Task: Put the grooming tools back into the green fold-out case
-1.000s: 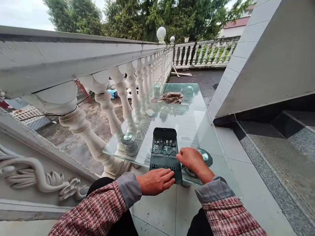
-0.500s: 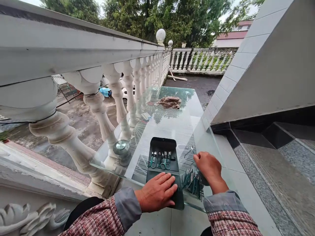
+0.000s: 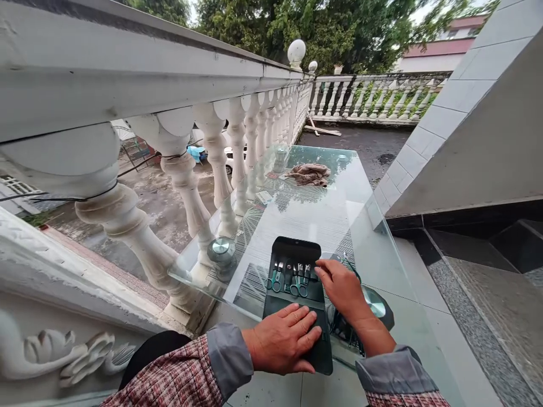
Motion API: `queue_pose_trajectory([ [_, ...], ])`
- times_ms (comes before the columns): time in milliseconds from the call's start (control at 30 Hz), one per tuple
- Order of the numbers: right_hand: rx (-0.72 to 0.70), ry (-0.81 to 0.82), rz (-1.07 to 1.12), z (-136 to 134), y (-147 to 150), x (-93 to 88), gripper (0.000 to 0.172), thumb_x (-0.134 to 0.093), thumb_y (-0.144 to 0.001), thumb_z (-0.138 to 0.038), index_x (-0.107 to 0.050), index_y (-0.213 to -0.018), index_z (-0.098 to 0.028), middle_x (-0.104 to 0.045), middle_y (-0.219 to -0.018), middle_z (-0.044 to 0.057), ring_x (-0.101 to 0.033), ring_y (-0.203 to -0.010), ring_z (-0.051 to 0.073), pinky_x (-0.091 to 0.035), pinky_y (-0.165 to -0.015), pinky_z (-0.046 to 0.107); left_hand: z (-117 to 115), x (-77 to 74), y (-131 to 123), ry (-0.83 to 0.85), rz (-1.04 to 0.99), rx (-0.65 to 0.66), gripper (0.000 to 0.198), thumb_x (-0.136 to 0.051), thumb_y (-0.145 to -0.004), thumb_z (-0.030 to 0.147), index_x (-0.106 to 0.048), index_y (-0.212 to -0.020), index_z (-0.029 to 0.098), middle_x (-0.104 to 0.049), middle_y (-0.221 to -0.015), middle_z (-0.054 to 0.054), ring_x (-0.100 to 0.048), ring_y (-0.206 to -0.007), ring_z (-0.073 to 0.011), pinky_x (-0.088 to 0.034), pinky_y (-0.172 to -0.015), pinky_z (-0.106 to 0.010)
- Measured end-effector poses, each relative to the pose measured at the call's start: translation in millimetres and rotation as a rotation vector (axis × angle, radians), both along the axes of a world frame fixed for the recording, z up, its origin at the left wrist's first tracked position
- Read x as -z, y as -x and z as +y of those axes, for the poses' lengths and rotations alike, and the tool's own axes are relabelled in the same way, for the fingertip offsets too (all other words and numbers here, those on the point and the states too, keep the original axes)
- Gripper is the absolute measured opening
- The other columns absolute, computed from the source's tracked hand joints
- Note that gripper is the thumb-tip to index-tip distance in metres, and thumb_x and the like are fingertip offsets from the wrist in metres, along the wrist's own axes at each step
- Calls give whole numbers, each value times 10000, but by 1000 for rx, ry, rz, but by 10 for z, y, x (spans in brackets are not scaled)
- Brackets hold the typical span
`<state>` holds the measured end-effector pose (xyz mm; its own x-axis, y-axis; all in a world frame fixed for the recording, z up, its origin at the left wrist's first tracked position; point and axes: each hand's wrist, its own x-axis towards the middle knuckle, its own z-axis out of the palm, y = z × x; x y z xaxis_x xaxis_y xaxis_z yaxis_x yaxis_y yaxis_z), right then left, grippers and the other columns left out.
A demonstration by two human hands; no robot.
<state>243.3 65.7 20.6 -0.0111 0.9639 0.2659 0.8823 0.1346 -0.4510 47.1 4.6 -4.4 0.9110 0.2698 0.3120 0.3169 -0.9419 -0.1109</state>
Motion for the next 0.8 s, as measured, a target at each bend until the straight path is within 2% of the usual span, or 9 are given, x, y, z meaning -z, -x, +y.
queue_pose_trajectory([
  [100,-5,25,-52,9,126,-52,266,-395,-876,-305,-606,-960,-168,-650,-951,97,-574,-912,218,-397,-804,318,-73,0,2,16,23,-1,659,-403,-867,599,-445,-1240,57,-485,-1281,-196,-472,-1176,-293,-353,-1018,-427],
  [267,18,195,-297,73,270,-136,317,-399,-887,-378,-623,-961,-167,-641,-926,127,-593,-877,237,-385,-714,314,-194,-6,-4,-3,44,-21,687,-396,-861,617,-444,-1239,46,-468,-1282,-198,-467,-1160,-287,-354,-1000,-411],
  [400,-39,234,-301,114,359,-112,314,-430,-865,-403,-650,-847,-179,-656,-846,105,-612,-816,228,-372,-648,294,-254,-53,13,2,53,-29,676,-373,-861,636,-466,-1215,69,-478,-1271,-180,-469,-1134,-265,-381,-946,-372],
  [567,-61,273,-298,150,396,-79,260,-471,-829,-372,-648,-810,-182,-663,-814,83,-614,-793,212,-365,-620,278,-303,-65,56,-16,22,-59,636,-322,-874,640,-477,-1207,120,-470,-1284,-165,-452,-1153,-273,-353,-947,-470],
  [800,-18,300,-254,214,454,-105,189,-488,-762,-269,-658,-771,-187,-669,-781,85,-615,-769,219,-361,-609,281,-337,-67,37,-24,45,-81,679,-354,-845,666,-476,-1210,106,-460,-1284,-171,-448,-1150,-293,-392,-880,-461],
])
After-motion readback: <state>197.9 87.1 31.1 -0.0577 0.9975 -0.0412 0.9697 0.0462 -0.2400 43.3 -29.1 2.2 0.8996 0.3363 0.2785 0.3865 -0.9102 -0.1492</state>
